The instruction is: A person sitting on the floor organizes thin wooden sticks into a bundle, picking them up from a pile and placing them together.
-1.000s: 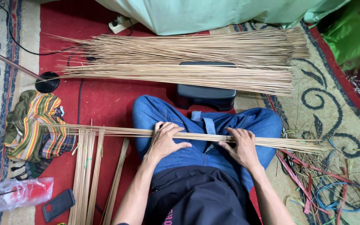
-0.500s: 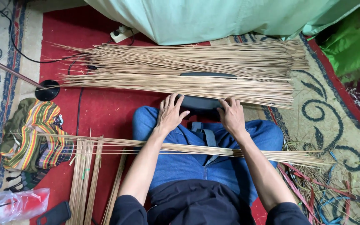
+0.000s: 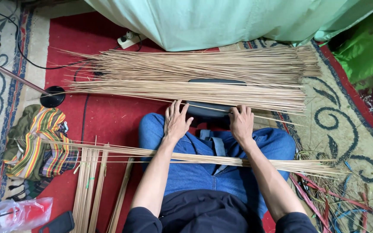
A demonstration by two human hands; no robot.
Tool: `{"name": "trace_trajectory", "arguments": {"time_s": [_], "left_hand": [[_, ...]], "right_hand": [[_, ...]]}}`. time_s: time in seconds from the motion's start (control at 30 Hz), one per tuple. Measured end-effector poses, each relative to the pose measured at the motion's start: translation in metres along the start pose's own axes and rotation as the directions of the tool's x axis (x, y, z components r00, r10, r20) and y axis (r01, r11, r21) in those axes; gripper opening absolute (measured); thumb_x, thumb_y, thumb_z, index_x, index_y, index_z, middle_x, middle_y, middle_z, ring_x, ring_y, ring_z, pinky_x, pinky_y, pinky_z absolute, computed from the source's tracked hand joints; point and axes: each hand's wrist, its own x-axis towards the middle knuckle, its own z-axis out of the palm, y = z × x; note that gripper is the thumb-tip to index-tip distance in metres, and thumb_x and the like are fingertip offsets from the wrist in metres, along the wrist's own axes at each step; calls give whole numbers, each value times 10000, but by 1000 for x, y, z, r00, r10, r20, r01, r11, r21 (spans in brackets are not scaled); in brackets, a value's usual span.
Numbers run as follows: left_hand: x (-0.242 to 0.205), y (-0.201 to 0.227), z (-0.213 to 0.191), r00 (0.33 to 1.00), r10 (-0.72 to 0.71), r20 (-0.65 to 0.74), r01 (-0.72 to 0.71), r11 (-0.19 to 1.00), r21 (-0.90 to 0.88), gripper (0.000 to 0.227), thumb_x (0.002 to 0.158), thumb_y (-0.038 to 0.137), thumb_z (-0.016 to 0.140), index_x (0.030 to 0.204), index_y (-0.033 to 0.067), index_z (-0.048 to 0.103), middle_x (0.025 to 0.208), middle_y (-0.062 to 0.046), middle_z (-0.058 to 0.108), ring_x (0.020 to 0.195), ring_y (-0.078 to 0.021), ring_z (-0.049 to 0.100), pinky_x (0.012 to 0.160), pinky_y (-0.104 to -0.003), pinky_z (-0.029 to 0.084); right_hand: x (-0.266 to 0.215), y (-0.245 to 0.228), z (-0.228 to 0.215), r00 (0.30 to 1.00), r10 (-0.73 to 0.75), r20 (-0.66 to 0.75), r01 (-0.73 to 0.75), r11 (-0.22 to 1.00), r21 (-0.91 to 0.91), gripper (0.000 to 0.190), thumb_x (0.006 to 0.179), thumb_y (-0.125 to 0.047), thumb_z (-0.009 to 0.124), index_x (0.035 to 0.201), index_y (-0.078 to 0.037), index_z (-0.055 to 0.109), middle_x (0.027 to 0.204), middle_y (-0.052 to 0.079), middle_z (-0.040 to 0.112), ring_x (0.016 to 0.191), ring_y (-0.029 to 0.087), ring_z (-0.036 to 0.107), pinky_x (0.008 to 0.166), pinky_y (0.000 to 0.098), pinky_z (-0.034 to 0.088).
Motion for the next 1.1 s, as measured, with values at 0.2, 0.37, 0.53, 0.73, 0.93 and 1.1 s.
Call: {"name": "trace_trajectory", "arguments": {"time_s": [0.2, 0.37, 0.53, 0.73, 0.93, 1.1], "left_hand": [[2, -16, 27, 992, 20, -127, -14, 999, 48, 545, 912, 376, 701, 1391, 162, 552, 1372, -88, 475, 1423, -287, 391, 1217, -538, 212], [3, -28, 38, 973, 54, -225, -44, 998, 47, 367, 1011, 420, 579, 1256, 155, 641, 1260, -89, 535, 1363, -288, 454, 1198, -601, 179], [-1, -25, 26, 945, 140, -297, -133, 990, 46, 319, 1092, 454, 439, 1115, 212, 645, 995, -20, 545, 1133, -227, 582, 1159, -614, 224], [-37, 7, 1, 903, 308, -300, -360, 923, -135, 259, 1041, 457, 560, 1009, 254, 717, 849, 13, 522, 840, -211, 594, 828, -389, 433], [-99, 72, -68, 904, 355, -240, -419, 850, -319, 260, 1026, 433, 596, 996, 239, 766, 757, 3, 550, 744, -220, 597, 739, -375, 425], [-140, 61, -98, 947, 275, -164, -318, 869, -380, 205, 982, 405, 678, 942, 220, 756, 726, -3, 569, 738, -216, 637, 730, -363, 458]], "right_hand": [[1, 14, 9, 999, -30, 18, 32, 992, -119, 164, 945, -377, 652, 988, -229, 596, 1010, -25, 546, 1094, 229, 538, 894, 384, 423], [-13, 38, -35, 985, -2, 173, -16, 994, 107, 155, 1055, -386, 541, 1077, -235, 566, 957, -14, 589, 1034, 224, 619, 968, 444, 400], [-40, 79, -80, 970, 59, 235, -122, 957, 263, 146, 1085, -367, 552, 1097, -224, 577, 949, -3, 665, 1046, 226, 663, 928, 439, 408], [-60, 45, -140, 933, 49, 358, -161, 943, 291, 258, 974, -414, 647, 1026, -166, 695, 780, 88, 719, 894, 331, 738, 830, 462, 493], [-86, -33, -164, 939, -95, 332, -23, 941, 336, 281, 936, -466, 671, 881, -194, 713, 674, 61, 633, 717, 334, 708, 682, 436, 551], [-107, -31, -184, 921, -50, 387, -98, 931, 353, 336, 933, -485, 668, 729, -221, 706, 619, 27, 637, 673, 290, 720, 619, 381, 564]]}}
